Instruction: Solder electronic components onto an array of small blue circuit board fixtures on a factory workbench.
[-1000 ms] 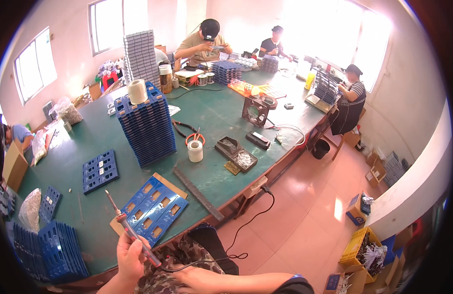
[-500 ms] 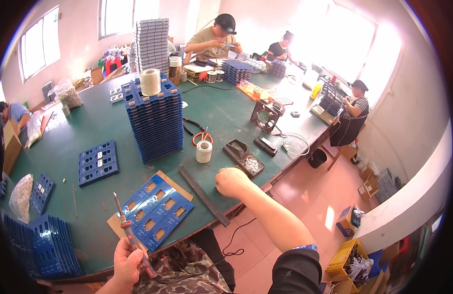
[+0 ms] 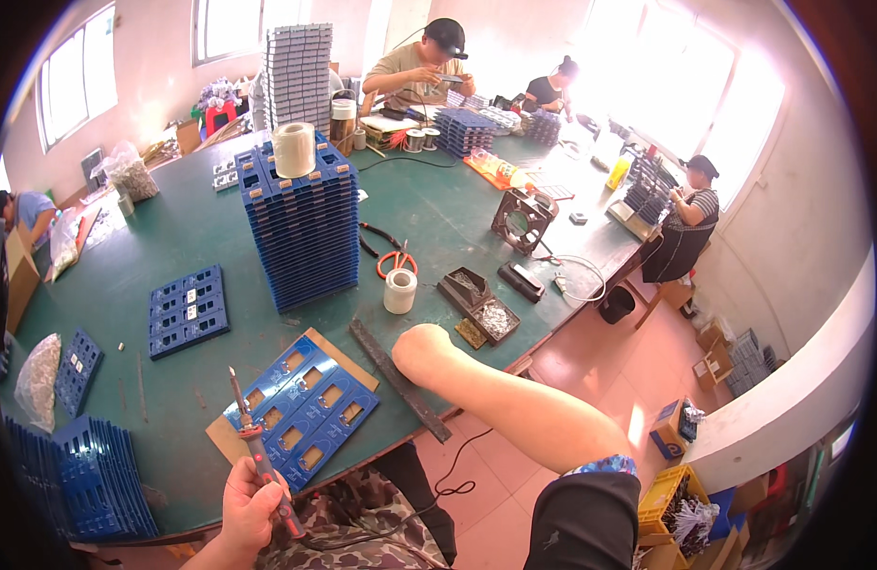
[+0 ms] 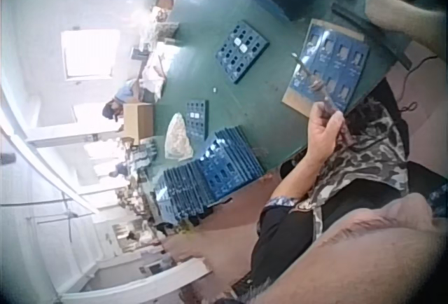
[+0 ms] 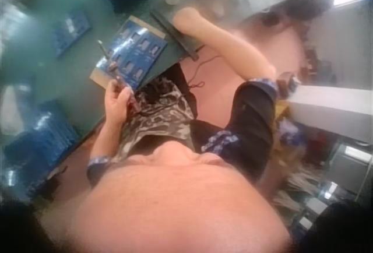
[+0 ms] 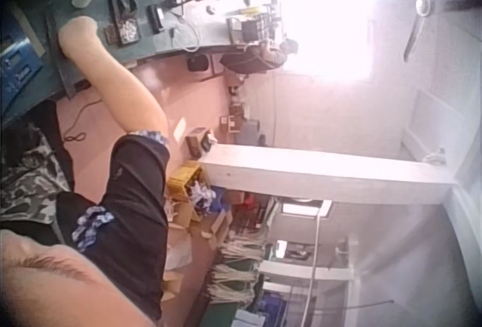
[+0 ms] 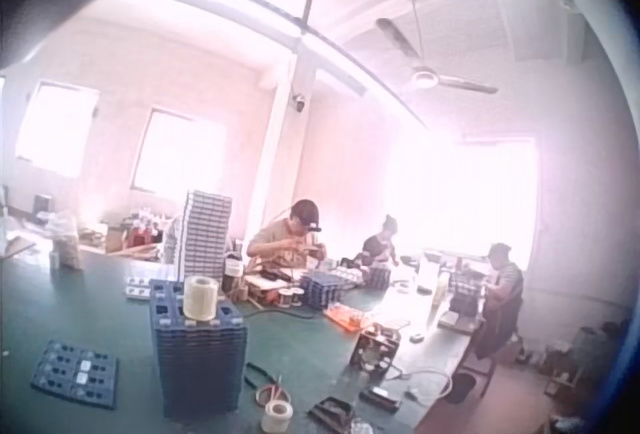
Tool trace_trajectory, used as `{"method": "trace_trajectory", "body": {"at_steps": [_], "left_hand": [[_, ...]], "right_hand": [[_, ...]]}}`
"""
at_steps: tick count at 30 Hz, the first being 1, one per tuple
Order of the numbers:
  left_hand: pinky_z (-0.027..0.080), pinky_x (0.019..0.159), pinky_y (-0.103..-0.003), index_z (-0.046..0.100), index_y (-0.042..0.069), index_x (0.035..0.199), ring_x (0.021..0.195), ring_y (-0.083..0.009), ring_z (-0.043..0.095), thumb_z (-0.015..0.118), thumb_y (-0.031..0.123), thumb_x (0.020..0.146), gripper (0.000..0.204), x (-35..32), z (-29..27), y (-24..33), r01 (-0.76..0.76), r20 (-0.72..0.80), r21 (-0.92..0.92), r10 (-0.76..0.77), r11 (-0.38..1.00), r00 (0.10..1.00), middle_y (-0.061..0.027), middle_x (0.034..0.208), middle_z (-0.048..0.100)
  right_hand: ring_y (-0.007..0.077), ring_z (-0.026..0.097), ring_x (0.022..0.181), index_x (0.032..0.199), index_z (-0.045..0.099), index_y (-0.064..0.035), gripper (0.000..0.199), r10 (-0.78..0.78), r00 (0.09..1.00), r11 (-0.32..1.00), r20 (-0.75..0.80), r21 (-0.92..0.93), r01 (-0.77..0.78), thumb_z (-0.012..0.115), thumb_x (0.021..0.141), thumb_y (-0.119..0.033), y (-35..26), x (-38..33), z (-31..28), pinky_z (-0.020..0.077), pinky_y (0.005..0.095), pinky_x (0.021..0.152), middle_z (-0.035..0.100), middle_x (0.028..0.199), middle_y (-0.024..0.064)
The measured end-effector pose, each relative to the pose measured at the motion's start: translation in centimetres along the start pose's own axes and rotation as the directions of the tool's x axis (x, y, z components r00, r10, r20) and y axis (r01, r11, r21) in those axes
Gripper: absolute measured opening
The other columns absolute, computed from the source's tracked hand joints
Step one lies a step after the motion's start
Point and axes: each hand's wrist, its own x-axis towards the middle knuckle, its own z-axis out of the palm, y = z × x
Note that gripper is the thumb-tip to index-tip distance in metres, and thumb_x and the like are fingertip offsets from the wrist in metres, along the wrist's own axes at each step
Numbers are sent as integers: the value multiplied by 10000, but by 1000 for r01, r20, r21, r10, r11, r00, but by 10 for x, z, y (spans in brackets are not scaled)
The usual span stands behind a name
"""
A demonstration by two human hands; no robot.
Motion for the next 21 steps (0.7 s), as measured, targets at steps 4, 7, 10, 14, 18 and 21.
{"method": "trace_trajectory", "body": {"at_steps": [4,7,10,14,18,21], "left_hand": [[410,487,-207,482,86,1003,575,-73,520,611,85,866,189,0,0,0,-15,-12,-3,15,1000,1000,-62,787,610],[407,485,-210,481,85,999,573,-74,515,613,84,862,190,1,0,2,-24,3,3,24,1000,1000,-67,786,609],[402,486,-210,478,81,997,572,-73,509,611,80,861,190,2,4,3,-22,7,17,22,1000,1000,-70,787,608],[401,500,-203,478,82,991,585,-67,507,609,76,861,185,3,9,6,39,-3,21,-39,999,999,-67,789,608],[393,490,-201,477,88,981,573,-63,498,607,71,859,178,4,13,5,-19,5,20,19,1000,1000,-62,788,607],[382,474,-198,476,91,973,554,-58,484,608,75,859,175,4,13,6,-14,6,33,13,999,1000,-57,785,606]], "right_hand": [[300,701,843,818,747,-59,140,80,996,991,-41,108,-76,636,747,-103,30,-3,9,560,392,723,717,873,139],[323,694,839,816,738,-38,166,373,907,914,-195,243,-324,604,759,-119,87,-9,23,558,406,755,707,864,170],[316,691,838,789,726,-24,158,473,842,872,-261,278,-403,591,754,-99,129,-23,54,556,399,770,707,858,168],[345,646,931,832,719,-29,191,480,859,857,-176,302,-417,563,731,-72,145,-31,86,522,430,830,666,936,176],[319,639,947,892,722,-64,197,527,774,834,-351,390,-391,584,759,-105,133,-47,93,524,418,824,657,939,140],[251,635,901,835,715,-106,142,219,869,930,-443,363,-49,598,792,-175,109,-54,91,522,379,797,635,876,79]]}}
